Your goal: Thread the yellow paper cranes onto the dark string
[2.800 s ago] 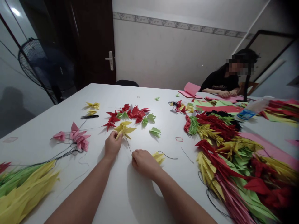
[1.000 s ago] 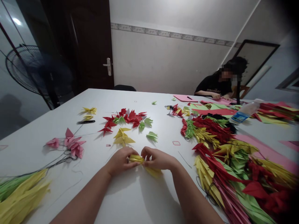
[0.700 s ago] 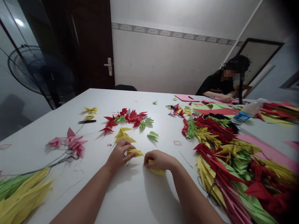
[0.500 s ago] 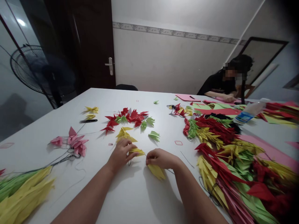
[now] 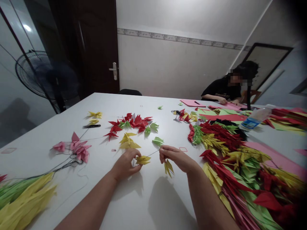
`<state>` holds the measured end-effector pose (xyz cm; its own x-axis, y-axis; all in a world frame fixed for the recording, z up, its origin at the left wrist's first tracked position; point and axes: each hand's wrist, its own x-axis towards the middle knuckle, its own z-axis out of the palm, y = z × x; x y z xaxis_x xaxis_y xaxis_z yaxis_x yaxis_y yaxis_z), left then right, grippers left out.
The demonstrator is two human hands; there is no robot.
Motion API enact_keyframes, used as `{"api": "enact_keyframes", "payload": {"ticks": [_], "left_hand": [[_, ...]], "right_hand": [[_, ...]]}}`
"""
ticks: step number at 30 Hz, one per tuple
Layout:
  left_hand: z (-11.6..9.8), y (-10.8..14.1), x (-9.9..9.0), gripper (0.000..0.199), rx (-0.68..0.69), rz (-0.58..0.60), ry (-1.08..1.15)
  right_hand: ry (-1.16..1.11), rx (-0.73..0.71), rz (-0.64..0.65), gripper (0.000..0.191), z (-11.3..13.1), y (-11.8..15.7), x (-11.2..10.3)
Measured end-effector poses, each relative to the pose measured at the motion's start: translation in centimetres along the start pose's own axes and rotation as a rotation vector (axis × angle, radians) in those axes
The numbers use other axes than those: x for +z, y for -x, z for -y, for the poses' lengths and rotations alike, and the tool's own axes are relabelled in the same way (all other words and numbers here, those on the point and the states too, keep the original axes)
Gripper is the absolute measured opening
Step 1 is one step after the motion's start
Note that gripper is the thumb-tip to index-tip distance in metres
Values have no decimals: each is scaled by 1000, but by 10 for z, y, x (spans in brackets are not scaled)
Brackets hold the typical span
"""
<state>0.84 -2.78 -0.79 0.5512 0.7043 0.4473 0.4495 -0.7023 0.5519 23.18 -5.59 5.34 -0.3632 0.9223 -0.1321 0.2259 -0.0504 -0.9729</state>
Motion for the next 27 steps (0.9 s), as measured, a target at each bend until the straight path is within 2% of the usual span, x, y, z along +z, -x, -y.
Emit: {"api": "enact_keyframes", "payload": {"ticks": [4,10,14,19,25,27], "left_hand": [[0,-1,1,16,-71,59,59],[2,-3,2,25,-175,140,58],[0,-3,1,26,-163,144,27],[-1,-2,-1,25,-75,168,38],[0,-3,-1,26,-75,175,25],[-1,-3,-1,26,-75,176,17]], "right_hand": [[-36,4,-16,30,0,-4,7],[74,66,-35,22,-9,-13,14],[166,12,-41,27,-12,-16,17],[179,-82,-76,27,-10,-20,25],[-59,-145,-21,31,-6,-16,25],[-42,-125,-11,33,-7,-15,20]]}}
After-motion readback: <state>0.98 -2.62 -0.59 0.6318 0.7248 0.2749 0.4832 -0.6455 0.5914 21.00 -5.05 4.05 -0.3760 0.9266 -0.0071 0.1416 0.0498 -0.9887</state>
